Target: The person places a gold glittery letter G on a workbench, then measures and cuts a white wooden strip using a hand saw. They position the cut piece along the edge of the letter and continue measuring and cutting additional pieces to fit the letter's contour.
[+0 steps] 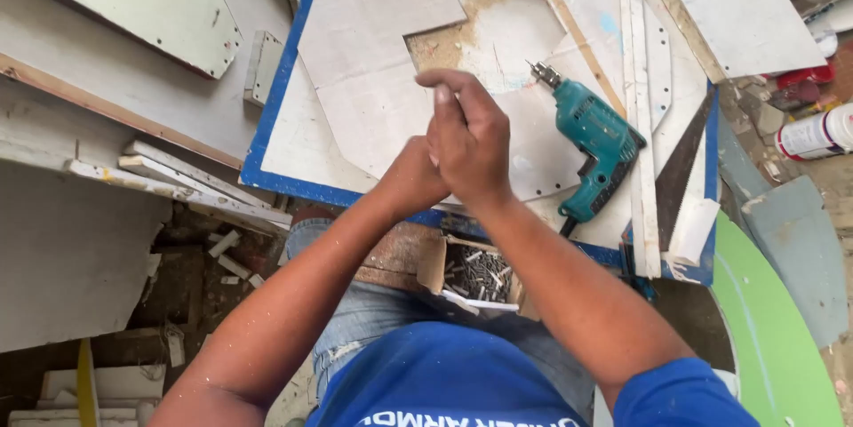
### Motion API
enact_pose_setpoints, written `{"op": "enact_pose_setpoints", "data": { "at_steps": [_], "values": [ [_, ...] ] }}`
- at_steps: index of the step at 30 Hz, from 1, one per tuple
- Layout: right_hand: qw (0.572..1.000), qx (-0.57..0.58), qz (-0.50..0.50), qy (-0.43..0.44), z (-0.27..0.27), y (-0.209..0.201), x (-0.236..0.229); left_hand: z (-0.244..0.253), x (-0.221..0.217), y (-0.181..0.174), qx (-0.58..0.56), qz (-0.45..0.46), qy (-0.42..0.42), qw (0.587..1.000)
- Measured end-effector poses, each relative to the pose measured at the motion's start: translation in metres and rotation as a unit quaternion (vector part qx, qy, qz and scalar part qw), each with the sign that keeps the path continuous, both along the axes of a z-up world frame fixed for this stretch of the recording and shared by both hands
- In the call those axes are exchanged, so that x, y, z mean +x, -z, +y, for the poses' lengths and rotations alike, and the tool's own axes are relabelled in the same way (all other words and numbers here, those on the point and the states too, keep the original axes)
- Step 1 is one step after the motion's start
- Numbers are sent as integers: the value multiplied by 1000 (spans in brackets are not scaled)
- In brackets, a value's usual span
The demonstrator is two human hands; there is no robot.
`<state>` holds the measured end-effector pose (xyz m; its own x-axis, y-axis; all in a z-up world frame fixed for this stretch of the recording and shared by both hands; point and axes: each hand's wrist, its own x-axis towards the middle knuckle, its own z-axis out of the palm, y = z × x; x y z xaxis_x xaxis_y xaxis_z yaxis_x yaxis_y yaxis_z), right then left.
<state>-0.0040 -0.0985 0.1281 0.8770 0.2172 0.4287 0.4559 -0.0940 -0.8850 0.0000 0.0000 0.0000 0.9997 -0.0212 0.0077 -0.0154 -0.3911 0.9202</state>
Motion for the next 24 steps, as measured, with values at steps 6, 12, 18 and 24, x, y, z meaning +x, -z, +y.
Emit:
{"op": "enact_pose_setpoints", "data": {
  "at_steps": [6, 12, 18, 24],
  "values": [
    [789, -55, 229, -567, -27, -43, 32, -6, -22, 7, -6, -1, 10, 1000],
    [859, 42, 225, -457, -32, -12, 23, -24, -40, 7, -7, 6, 14, 1000],
    [972, 146, 107, -150, -18, 17, 20, -21, -6, -3, -8, 16, 17, 1000],
    [968, 107, 100, -205, -20, 11, 8, -38, -43, -29, -30, -87, -102, 991]
  ]
}}
